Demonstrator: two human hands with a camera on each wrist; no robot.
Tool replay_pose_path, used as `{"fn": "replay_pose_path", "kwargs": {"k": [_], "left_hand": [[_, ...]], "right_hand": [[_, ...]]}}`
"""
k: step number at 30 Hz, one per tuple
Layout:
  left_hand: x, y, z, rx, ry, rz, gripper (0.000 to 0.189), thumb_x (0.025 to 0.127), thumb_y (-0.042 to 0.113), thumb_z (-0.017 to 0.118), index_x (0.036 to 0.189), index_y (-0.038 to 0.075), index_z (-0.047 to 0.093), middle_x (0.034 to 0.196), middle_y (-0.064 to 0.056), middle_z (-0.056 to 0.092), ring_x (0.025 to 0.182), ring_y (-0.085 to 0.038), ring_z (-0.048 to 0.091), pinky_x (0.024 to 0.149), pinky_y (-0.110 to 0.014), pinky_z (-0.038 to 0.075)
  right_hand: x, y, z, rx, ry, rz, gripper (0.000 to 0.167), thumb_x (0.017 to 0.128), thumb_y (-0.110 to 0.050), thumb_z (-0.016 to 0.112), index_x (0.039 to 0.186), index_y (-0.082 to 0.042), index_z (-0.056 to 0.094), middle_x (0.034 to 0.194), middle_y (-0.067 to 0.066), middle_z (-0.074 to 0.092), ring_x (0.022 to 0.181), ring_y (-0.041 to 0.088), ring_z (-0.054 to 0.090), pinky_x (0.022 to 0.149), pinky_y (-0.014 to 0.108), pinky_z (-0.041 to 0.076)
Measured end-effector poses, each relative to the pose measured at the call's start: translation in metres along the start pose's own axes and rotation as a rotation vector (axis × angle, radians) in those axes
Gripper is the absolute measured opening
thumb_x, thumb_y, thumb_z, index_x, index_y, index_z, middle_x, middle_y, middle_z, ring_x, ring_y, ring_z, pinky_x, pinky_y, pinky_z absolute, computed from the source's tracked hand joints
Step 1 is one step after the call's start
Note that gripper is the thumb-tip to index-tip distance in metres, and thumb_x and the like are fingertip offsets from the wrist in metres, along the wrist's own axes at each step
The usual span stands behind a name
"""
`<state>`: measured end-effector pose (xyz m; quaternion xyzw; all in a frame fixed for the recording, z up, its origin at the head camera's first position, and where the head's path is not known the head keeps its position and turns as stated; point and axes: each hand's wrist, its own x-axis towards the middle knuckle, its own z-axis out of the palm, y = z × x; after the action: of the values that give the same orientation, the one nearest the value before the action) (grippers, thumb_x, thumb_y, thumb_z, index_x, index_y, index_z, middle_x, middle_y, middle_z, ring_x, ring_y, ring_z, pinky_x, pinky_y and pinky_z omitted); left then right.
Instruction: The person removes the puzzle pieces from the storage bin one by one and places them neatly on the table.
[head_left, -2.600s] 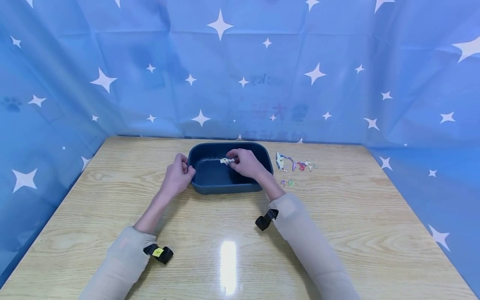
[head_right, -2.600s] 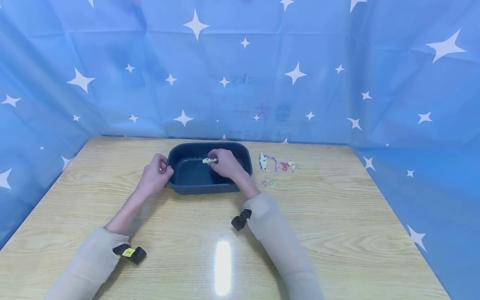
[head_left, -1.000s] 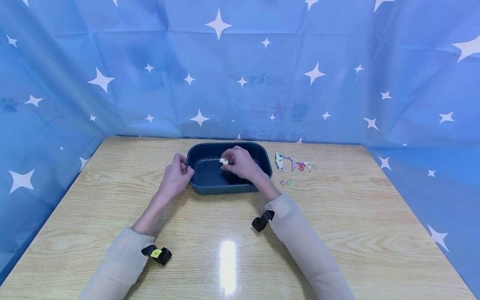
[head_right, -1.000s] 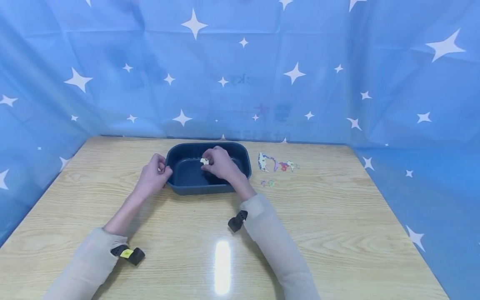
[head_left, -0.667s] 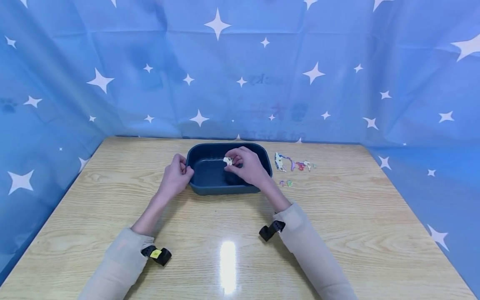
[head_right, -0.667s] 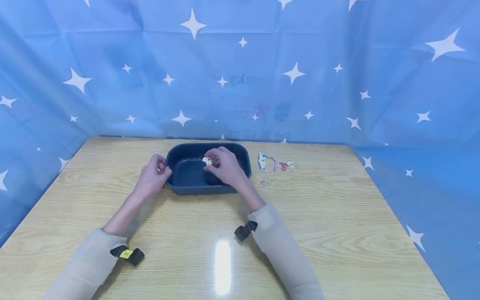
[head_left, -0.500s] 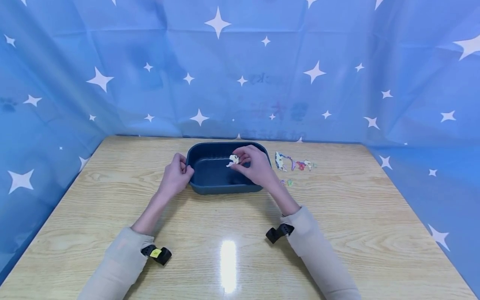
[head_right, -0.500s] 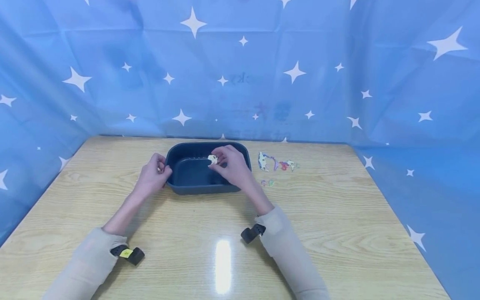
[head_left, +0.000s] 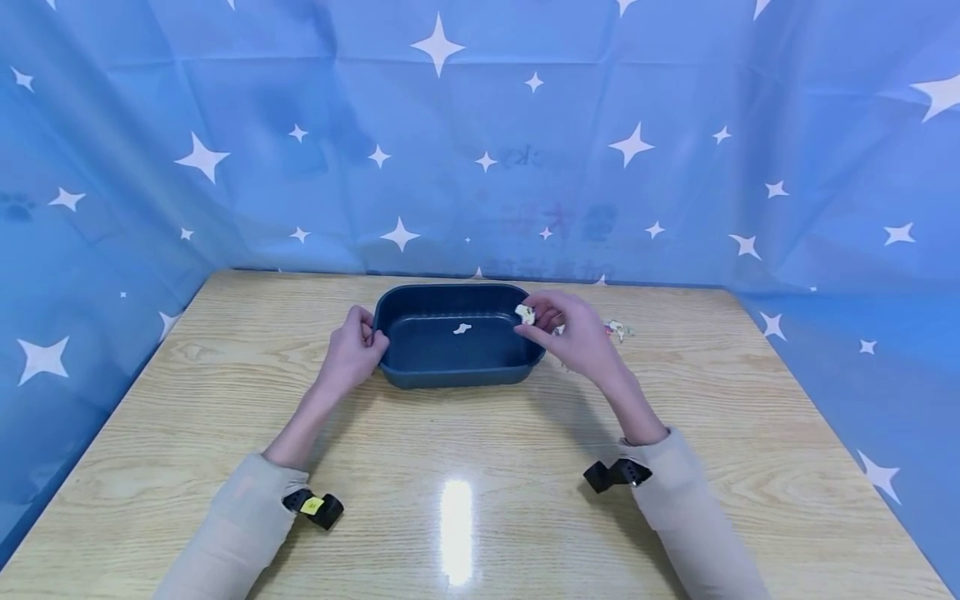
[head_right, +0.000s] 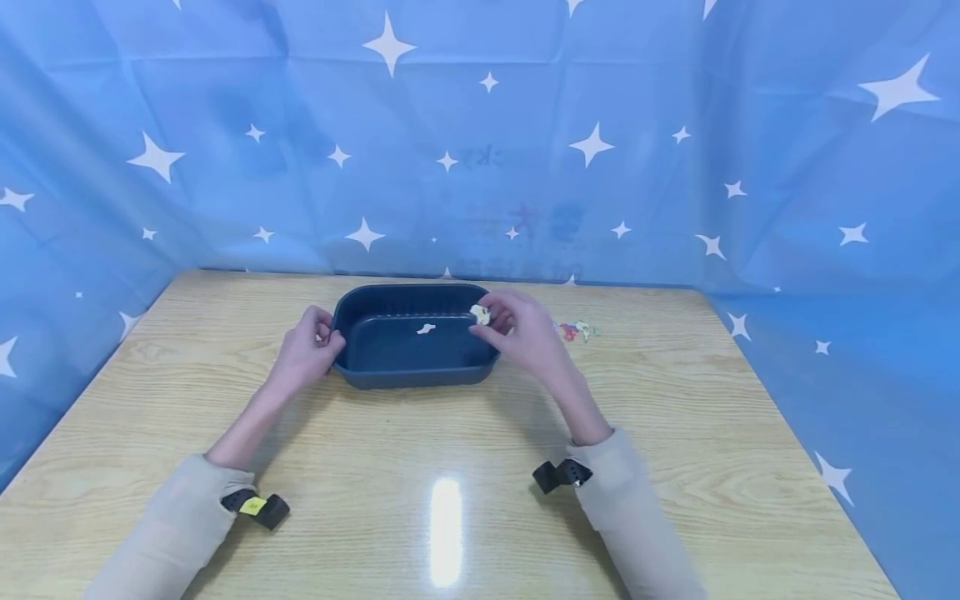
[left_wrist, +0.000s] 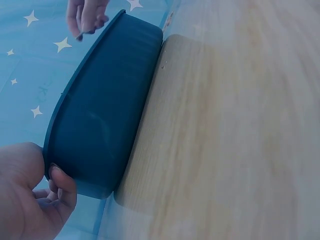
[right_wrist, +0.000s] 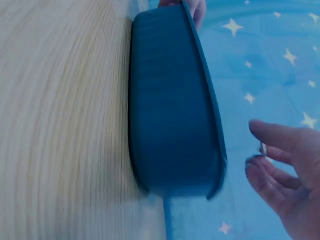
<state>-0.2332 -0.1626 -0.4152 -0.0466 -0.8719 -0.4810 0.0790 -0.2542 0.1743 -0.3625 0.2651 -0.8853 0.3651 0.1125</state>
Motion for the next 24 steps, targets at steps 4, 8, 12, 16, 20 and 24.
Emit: {"fn": "replay_pose_path", "kwargs": {"k": [4, 8, 12, 16, 20, 24], "left_hand": [[0.000, 0.000, 0.001, 0.000, 0.001, -0.001, 0.018, 0.094, 0.003, 0.050, 0.110, -0.004, 0.046, 0.080, -0.007, 0.050, 0.061, -0.020, 0.050, 0.060, -0.030, 0.043], [0.000, 0.000, 0.001, -0.010, -0.002, -0.003, 0.018, 0.094, 0.003, 0.050, 0.110, -0.005, 0.046, 0.080, -0.007, 0.049, 0.058, -0.019, 0.050, 0.056, -0.029, 0.044], [0.000, 0.000, 0.000, -0.010, -0.001, -0.004, 0.017, 0.094, 0.003, 0.050, 0.109, -0.004, 0.046, 0.079, -0.006, 0.049, 0.058, -0.019, 0.050, 0.057, -0.028, 0.043], [-0.001, 0.000, 0.000, -0.004, 0.002, -0.003, 0.016, 0.094, 0.003, 0.050, 0.108, -0.003, 0.046, 0.079, -0.006, 0.049, 0.060, -0.019, 0.049, 0.060, -0.029, 0.042], [0.000, 0.000, 0.000, -0.008, -0.002, -0.001, 0.018, 0.094, 0.003, 0.050, 0.110, -0.004, 0.046, 0.080, -0.007, 0.049, 0.060, -0.020, 0.050, 0.060, -0.030, 0.043], [0.000, -0.001, 0.000, -0.002, -0.002, -0.001, 0.017, 0.094, 0.003, 0.050, 0.109, -0.004, 0.046, 0.081, -0.007, 0.049, 0.062, -0.021, 0.050, 0.062, -0.031, 0.043]], "right_hand": [[-0.009, 0.010, -0.015, -0.062, -0.017, 0.020, 0.035, 0.088, -0.021, 0.080, 0.118, -0.005, 0.070, 0.091, 0.007, 0.064, 0.074, 0.018, 0.062, 0.068, 0.035, 0.053], [-0.016, 0.022, -0.027, -0.101, -0.045, 0.063, 0.035, 0.088, -0.020, 0.081, 0.116, -0.003, 0.070, 0.090, 0.009, 0.063, 0.073, 0.019, 0.059, 0.065, 0.034, 0.049], [-0.024, 0.034, -0.034, -0.138, -0.083, 0.088, 0.033, 0.087, -0.016, 0.081, 0.113, 0.000, 0.070, 0.085, 0.008, 0.061, 0.071, 0.019, 0.057, 0.065, 0.033, 0.048], [-0.034, 0.045, -0.041, -0.172, -0.108, 0.114, 0.033, 0.086, -0.013, 0.081, 0.112, 0.002, 0.070, 0.083, 0.007, 0.060, 0.071, 0.019, 0.055, 0.063, 0.032, 0.046], [-0.042, 0.056, -0.049, -0.181, -0.144, 0.150, 0.033, 0.085, -0.014, 0.082, 0.112, 0.001, 0.071, 0.084, 0.006, 0.061, 0.072, 0.019, 0.056, 0.061, 0.031, 0.046], [-0.048, 0.070, -0.055, -0.181, -0.223, 0.198, 0.032, 0.085, -0.019, 0.082, 0.109, -0.001, 0.071, 0.081, 0.002, 0.062, 0.070, 0.017, 0.055, 0.062, 0.032, 0.045]]}}
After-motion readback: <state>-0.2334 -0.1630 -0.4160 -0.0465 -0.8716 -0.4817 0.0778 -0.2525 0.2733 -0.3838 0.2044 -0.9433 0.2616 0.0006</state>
